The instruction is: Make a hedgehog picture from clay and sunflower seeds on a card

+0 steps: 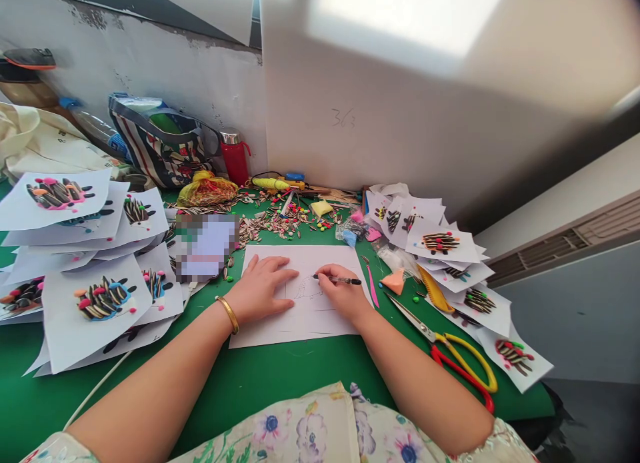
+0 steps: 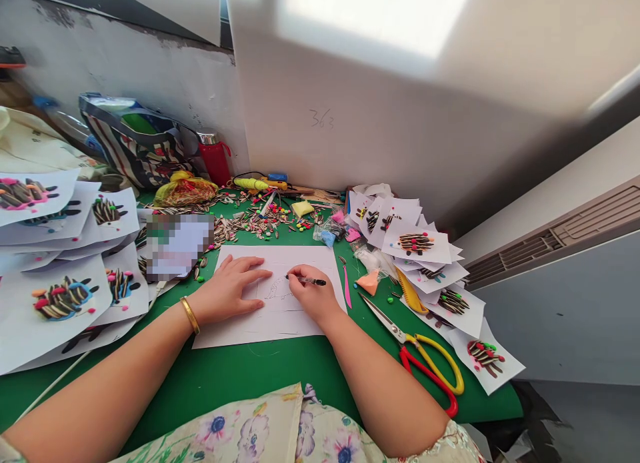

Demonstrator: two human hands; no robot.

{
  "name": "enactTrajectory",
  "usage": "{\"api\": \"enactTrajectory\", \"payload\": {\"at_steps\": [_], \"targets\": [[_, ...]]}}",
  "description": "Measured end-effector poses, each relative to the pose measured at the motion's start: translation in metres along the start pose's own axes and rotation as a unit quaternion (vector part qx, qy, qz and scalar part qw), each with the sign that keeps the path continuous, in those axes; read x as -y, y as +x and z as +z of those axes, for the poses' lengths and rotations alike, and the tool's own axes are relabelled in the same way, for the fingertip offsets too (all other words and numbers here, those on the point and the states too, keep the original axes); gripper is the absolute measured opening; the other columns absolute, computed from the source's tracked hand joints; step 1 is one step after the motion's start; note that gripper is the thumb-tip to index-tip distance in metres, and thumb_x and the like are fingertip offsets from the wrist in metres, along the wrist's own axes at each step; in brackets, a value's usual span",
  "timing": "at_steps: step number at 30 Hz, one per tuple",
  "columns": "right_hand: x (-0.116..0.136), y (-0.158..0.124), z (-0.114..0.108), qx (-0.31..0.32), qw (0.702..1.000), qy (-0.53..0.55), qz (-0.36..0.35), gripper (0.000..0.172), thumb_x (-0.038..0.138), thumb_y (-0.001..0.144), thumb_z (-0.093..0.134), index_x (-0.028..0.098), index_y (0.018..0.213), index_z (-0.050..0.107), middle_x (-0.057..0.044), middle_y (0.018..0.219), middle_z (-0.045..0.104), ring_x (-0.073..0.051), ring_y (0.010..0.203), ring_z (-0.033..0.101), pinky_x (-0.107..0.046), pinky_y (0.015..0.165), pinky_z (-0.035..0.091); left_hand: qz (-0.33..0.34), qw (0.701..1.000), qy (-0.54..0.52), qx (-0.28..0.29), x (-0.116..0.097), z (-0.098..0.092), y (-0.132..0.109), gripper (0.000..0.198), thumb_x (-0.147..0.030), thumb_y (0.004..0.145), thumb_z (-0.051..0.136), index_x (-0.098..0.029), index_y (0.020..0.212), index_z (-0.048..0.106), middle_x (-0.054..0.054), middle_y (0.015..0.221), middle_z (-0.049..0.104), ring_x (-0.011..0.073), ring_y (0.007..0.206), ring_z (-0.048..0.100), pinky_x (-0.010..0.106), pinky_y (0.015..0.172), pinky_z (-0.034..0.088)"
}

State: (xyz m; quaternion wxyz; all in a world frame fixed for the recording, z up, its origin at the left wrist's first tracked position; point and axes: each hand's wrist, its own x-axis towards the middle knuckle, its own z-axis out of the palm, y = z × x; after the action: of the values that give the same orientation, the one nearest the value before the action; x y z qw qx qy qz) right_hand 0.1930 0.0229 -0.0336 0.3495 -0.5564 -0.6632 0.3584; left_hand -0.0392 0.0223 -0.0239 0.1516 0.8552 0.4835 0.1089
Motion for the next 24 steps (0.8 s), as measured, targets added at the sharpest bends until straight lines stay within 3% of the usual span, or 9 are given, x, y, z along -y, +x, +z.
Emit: {"api": "enactTrajectory", "payload": {"at_steps": [24], "targets": [[0.0008, 0.0003, -0.0003, -0.002, 1.0, -0.013, -0.007, 0.018, 0.031, 0.082, 0.052, 0.023, 0.083, 0.068, 0.0, 0.08, 0.069, -0.017, 0.075, 0.06, -0.028, 0.068, 0.045, -0.004, 1.0, -0.002, 0.002, -0.0002, -0.0007, 0.0006, 0.062, -0.05, 0.073, 0.069, -0.034, 0.131, 0.057, 0.009, 0.147, 0.044, 0.0324, 0.137, 0.036, 0.062, 0.115, 0.009]]}}
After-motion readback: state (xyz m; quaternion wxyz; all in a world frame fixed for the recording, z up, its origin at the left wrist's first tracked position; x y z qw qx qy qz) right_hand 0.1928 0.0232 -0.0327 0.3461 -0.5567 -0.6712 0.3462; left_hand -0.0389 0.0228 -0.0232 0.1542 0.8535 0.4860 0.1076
